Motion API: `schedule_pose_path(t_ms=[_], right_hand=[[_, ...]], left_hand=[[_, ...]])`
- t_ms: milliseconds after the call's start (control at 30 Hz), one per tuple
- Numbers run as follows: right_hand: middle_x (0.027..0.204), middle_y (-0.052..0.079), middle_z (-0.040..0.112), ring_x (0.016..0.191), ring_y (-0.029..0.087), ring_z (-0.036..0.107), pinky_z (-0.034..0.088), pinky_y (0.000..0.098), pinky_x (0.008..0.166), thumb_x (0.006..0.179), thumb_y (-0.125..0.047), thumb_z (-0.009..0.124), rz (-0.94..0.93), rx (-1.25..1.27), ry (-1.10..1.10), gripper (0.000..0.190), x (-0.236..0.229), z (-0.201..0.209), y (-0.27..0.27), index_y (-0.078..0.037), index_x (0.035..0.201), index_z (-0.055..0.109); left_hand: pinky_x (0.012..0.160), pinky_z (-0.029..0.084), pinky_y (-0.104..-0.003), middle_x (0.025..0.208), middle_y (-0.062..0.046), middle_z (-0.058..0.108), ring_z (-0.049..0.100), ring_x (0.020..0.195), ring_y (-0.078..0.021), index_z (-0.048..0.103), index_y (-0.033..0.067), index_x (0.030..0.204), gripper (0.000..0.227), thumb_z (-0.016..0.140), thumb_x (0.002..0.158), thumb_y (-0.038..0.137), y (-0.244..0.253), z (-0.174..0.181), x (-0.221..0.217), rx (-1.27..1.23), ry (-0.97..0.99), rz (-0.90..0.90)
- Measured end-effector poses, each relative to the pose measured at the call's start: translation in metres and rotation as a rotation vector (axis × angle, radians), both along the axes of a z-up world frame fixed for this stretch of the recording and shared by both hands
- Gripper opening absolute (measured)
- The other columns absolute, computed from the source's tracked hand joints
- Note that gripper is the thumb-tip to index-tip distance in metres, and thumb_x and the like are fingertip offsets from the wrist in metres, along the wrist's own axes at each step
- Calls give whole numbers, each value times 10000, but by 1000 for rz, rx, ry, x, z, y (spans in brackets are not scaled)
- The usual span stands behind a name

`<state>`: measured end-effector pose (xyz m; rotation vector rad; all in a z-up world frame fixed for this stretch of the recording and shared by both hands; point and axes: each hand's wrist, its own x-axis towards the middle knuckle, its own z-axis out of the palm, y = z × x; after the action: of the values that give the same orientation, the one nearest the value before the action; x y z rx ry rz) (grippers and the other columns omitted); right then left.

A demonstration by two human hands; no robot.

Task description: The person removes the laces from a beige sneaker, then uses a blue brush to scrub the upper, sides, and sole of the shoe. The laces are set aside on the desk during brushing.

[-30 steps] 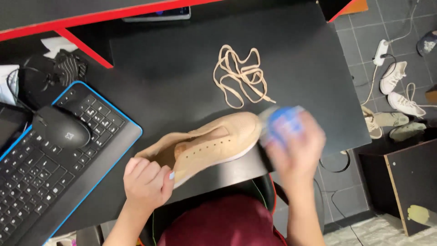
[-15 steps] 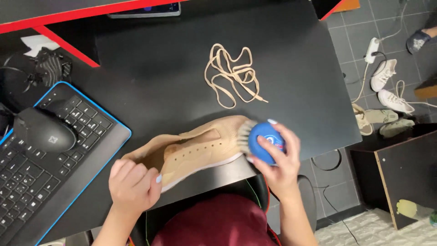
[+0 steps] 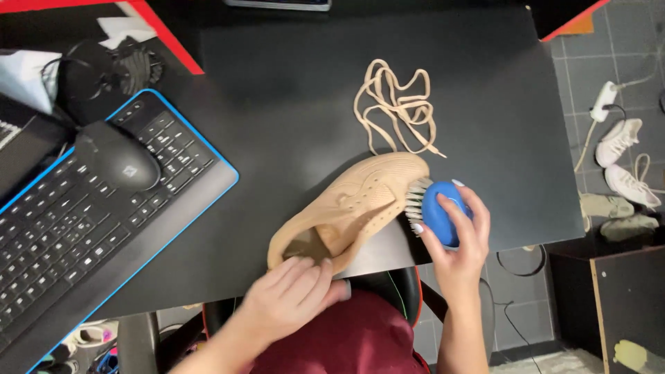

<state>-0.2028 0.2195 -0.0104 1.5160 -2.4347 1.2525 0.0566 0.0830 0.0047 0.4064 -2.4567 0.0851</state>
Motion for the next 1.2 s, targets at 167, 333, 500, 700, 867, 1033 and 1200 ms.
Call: schedule_pose_path(t_ms=[167, 333, 500, 700, 867, 1033, 1200], right_hand=[[1529, 208, 458, 1416, 389, 494, 438, 536, 1198, 956, -94, 762, 28, 10, -53, 467, -3, 0, -8, -88, 1387, 582], [1517, 216, 471, 1416, 371, 488, 413, 514, 1197, 964, -91, 735, 33, 9, -69, 492, -7, -3, -33, -77, 1425, 565], [1516, 191, 503, 1445, 351, 471, 403, 469, 1198, 935, -103, 718, 33, 2, -172, 606, -2, -8, -40, -37, 1486, 475], [1474, 225, 496, 1433, 416, 470, 378, 566, 1187, 1013, -174, 682, 100, -205, -186, 472, 22, 6, -27, -2, 1424, 527], [1380, 75, 543, 1273, 329, 561, 491, 580, 1110, 743, -594, 960, 305, -340, 179, 862, 82, -7, 4, -149, 1356, 549], [1469, 263, 523, 1348, 433, 552, 450, 525, 1167, 965, -193, 719, 28, -311, 52, 438, 35, -8, -31, -5, 1334, 575], [1530, 197, 496, 1382, 328, 531, 388, 461, 1211, 940, -356, 604, -87, -168, -165, 672, 72, -11, 4, -25, 1502, 442]], left_hand=[[1212, 363, -547, 1406, -57, 628, 486, 1450, -359, 600, 33, 1393, 955, 667, 841, 809, -64, -4, 26, 306, -230, -390], [1241, 324, -480, 1532, -174, 551, 436, 1494, -306, 614, -52, 1341, 944, 575, 894, 779, -56, 10, 19, 218, -337, -445], [1186, 511, -366, 772, -10, 555, 735, 1017, -217, 506, 123, 776, 575, 645, 1074, 595, -52, -25, 7, 62, -61, -624], [812, 599, -427, 585, 34, 469, 582, 551, -208, 584, 187, 551, 601, 336, 1057, 399, -54, -38, -38, 810, 618, -537], [688, 411, -342, 632, -44, 339, 432, 698, -277, 367, 63, 664, 460, 298, 1087, 230, -52, 15, -59, 1053, 580, -386], [722, 436, -363, 689, -65, 384, 452, 715, -276, 364, 73, 686, 492, 273, 1118, 289, -57, 12, -46, 1130, 621, -336], [733, 465, -412, 720, -81, 439, 474, 715, -320, 453, 38, 727, 544, 303, 1128, 374, -51, 6, -48, 1001, 555, -390]])
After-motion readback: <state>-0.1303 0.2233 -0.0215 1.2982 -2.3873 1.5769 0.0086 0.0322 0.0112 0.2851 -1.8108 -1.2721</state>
